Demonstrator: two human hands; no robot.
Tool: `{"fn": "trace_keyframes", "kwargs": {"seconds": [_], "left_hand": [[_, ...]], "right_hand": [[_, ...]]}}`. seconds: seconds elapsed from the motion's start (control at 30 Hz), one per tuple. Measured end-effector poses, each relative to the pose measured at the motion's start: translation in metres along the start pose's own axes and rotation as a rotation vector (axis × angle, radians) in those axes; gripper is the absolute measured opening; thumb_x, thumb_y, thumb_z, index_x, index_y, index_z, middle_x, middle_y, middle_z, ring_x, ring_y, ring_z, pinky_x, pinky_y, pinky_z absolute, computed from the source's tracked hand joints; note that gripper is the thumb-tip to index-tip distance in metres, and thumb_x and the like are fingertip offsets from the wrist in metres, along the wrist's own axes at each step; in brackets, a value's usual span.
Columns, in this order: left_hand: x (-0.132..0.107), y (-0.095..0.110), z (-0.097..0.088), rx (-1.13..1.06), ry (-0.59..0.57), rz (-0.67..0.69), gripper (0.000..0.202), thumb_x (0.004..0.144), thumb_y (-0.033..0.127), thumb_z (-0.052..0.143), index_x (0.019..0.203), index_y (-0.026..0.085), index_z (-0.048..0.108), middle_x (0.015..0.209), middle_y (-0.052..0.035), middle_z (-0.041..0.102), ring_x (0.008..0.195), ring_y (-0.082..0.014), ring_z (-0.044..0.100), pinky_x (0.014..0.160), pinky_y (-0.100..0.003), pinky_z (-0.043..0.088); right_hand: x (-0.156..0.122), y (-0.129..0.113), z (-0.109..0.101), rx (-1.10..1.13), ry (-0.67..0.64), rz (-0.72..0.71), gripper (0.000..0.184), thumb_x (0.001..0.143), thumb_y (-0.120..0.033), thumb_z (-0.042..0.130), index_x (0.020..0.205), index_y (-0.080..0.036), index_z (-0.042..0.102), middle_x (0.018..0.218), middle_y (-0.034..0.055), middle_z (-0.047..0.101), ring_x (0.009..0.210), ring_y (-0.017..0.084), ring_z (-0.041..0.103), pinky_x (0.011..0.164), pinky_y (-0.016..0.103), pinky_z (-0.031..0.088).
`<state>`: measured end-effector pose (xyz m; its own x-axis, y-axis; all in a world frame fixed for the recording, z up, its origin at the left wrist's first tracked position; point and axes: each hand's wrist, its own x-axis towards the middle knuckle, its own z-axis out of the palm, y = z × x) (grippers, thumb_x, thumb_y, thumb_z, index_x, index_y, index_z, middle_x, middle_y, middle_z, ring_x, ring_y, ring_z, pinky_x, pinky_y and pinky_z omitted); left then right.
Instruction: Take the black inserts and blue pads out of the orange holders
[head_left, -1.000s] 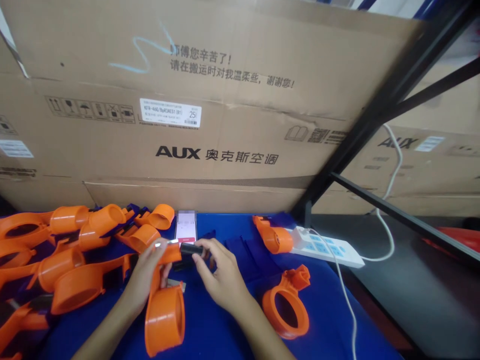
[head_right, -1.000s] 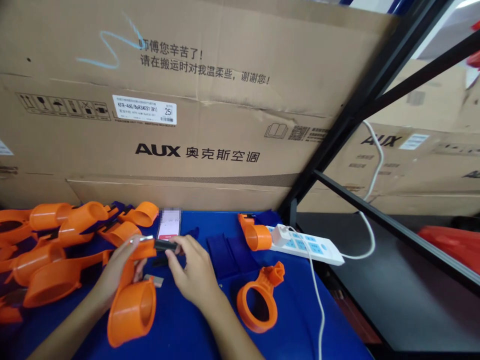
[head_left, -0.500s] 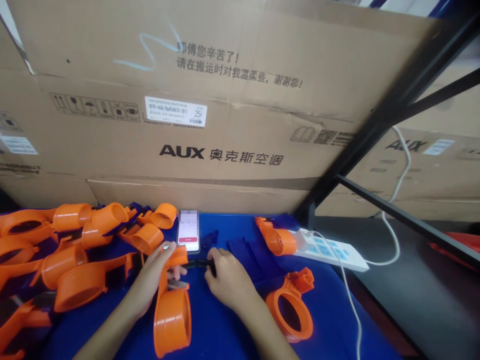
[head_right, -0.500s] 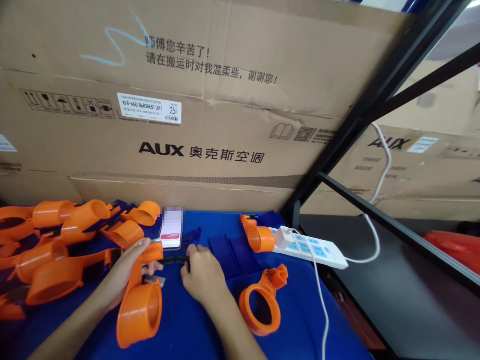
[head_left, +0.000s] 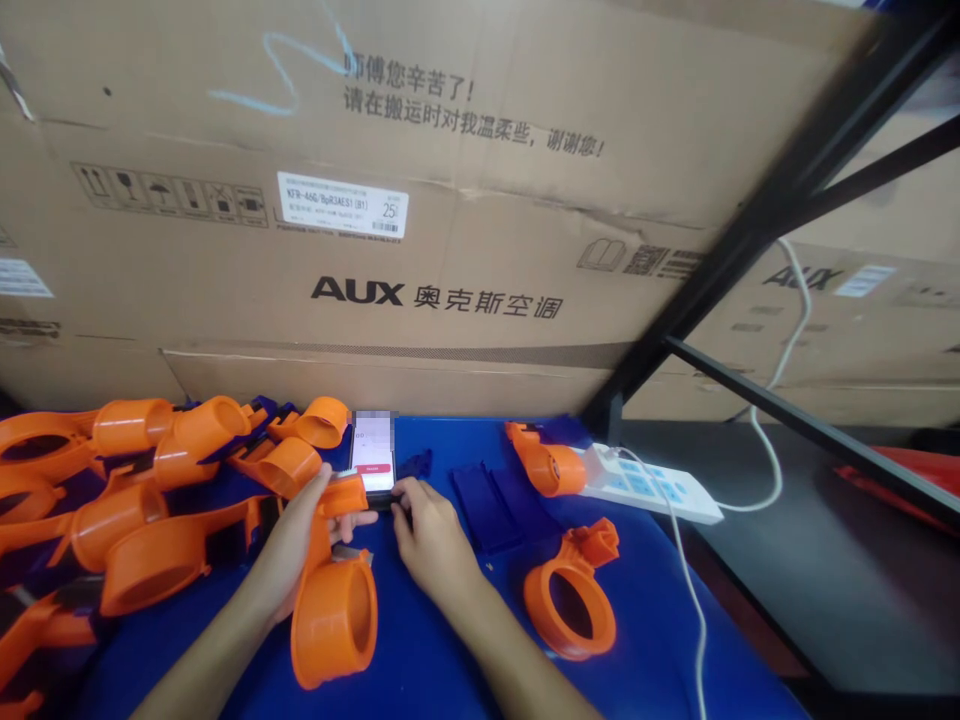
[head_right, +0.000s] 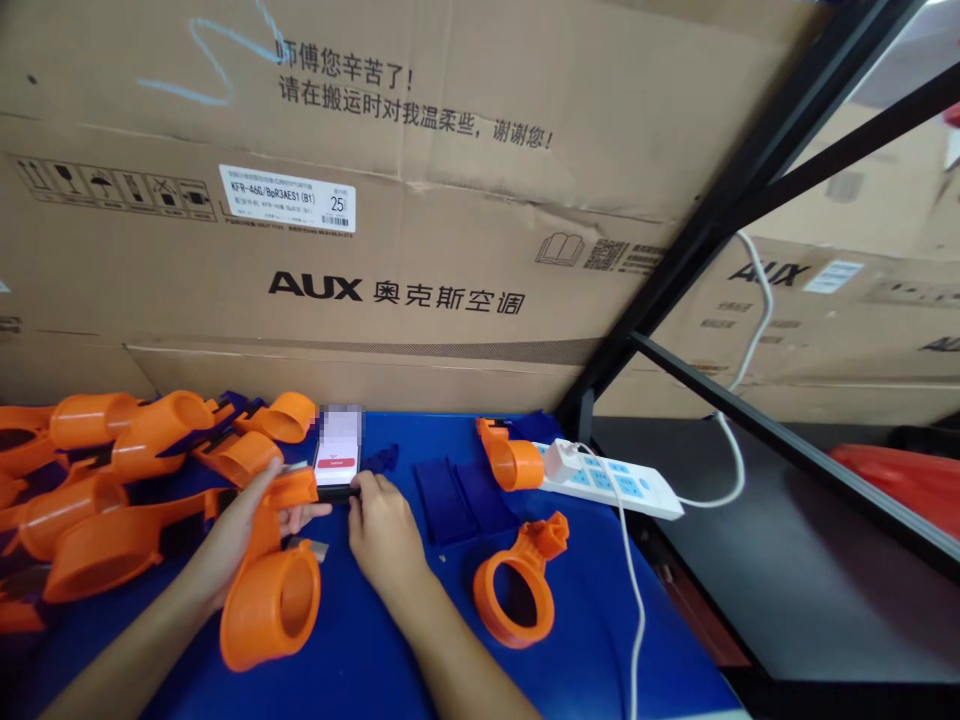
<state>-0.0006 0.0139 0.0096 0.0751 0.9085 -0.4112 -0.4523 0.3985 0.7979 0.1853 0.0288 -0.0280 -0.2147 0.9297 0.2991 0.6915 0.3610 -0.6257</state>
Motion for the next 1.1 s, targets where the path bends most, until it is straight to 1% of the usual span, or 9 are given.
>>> {"fn": "trace_keyframes", "kwargs": {"seconds": [0.1, 0.17, 0.23, 0.37, 0.5, 0.57, 0.7, 0.8, 1.1], "left_hand": [[-0.001, 0.001, -0.001, 0.004, 0.002, 0.006, 0.049, 0.086, 0.066, 0.068, 0.084, 0.017, 0.067, 0.075, -0.0099, 0.074, 0.069, -0.0277, 0.074, 0.060, -0.040, 0.063], [0.000, 0.000, -0.002, 0.004, -0.041, -0.018, 0.055, 0.086, 0.070, 0.065, 0.069, 0.017, 0.061, 0.067, -0.0094, 0.071, 0.059, -0.0245, 0.070, 0.057, -0.038, 0.061], [0.001, -0.003, -0.002, -0.021, -0.083, -0.015, 0.058, 0.086, 0.072, 0.062, 0.064, 0.018, 0.057, 0.057, -0.0060, 0.065, 0.050, -0.0204, 0.065, 0.053, -0.034, 0.058], [0.005, -0.010, 0.003, -0.031, -0.063, 0.054, 0.053, 0.085, 0.073, 0.062, 0.085, 0.020, 0.061, 0.050, 0.0024, 0.059, 0.041, -0.0159, 0.057, 0.048, -0.028, 0.053], [0.010, -0.021, 0.003, 0.120, -0.064, 0.109, 0.059, 0.088, 0.078, 0.051, 0.101, 0.021, 0.060, 0.048, 0.0027, 0.059, 0.039, -0.0178, 0.057, 0.042, -0.026, 0.047], [0.012, -0.027, 0.000, 0.232, -0.068, 0.140, 0.063, 0.090, 0.079, 0.045, 0.106, 0.020, 0.060, 0.047, 0.0023, 0.059, 0.039, -0.0185, 0.058, 0.041, -0.025, 0.046], [0.010, -0.030, -0.004, 0.433, -0.168, 0.174, 0.052, 0.092, 0.073, 0.050, 0.098, 0.022, 0.058, 0.054, 0.0024, 0.062, 0.045, -0.0168, 0.063, 0.043, -0.022, 0.045], [0.007, -0.025, -0.004, 0.479, -0.213, 0.182, 0.043, 0.094, 0.067, 0.054, 0.092, 0.023, 0.056, 0.054, 0.0051, 0.059, 0.043, -0.0135, 0.060, 0.044, -0.021, 0.044], [0.006, -0.002, -0.014, 0.404, -0.110, 0.294, 0.040, 0.095, 0.061, 0.058, 0.083, 0.022, 0.056, 0.057, 0.0038, 0.062, 0.041, -0.0118, 0.058, 0.045, -0.022, 0.045]], "right_hand": [[0.001, -0.001, -0.004, 0.004, 0.029, 0.007, 0.016, 0.093, -0.009, 0.057, 0.102, -0.021, 0.061, 0.089, 0.0044, 0.069, 0.079, 0.021, 0.067, 0.071, 0.029, 0.048], [0.002, -0.004, -0.008, 0.037, 0.047, -0.003, 0.012, 0.096, -0.013, 0.055, 0.101, -0.021, 0.062, 0.088, 0.0044, 0.070, 0.077, 0.020, 0.066, 0.069, 0.029, 0.048], [0.001, -0.009, -0.012, 0.108, 0.054, -0.036, 0.011, 0.100, -0.018, 0.054, 0.102, -0.022, 0.063, 0.089, 0.0041, 0.071, 0.076, 0.019, 0.066, 0.068, 0.028, 0.048], [-0.003, -0.020, -0.017, 0.252, 0.026, -0.119, 0.014, 0.102, -0.026, 0.055, 0.111, -0.023, 0.065, 0.094, 0.0038, 0.072, 0.078, 0.018, 0.066, 0.069, 0.028, 0.050], [-0.004, -0.027, -0.020, 0.368, 0.020, -0.116, 0.021, 0.103, -0.029, 0.056, 0.122, -0.023, 0.063, 0.098, 0.0036, 0.071, 0.079, 0.017, 0.065, 0.071, 0.028, 0.051], [-0.003, -0.028, -0.021, 0.403, 0.025, -0.104, 0.020, 0.102, -0.031, 0.058, 0.120, -0.024, 0.065, 0.095, 0.0027, 0.070, 0.078, 0.016, 0.064, 0.071, 0.028, 0.051], [0.000, -0.029, -0.023, 0.434, 0.042, -0.094, 0.010, 0.099, -0.030, 0.064, 0.098, -0.023, 0.071, 0.088, 0.0015, 0.066, 0.078, 0.017, 0.061, 0.070, 0.028, 0.049], [0.002, -0.030, -0.024, 0.476, 0.094, -0.059, 0.011, 0.097, -0.028, 0.066, 0.089, -0.022, 0.071, 0.089, 0.0024, 0.065, 0.080, 0.017, 0.060, 0.070, 0.029, 0.048], [-0.002, -0.040, -0.032, 0.512, 0.250, -0.022, 0.011, 0.096, -0.027, 0.067, 0.086, -0.022, 0.069, 0.088, 0.0023, 0.065, 0.084, 0.019, 0.060, 0.075, 0.032, 0.046]]}}
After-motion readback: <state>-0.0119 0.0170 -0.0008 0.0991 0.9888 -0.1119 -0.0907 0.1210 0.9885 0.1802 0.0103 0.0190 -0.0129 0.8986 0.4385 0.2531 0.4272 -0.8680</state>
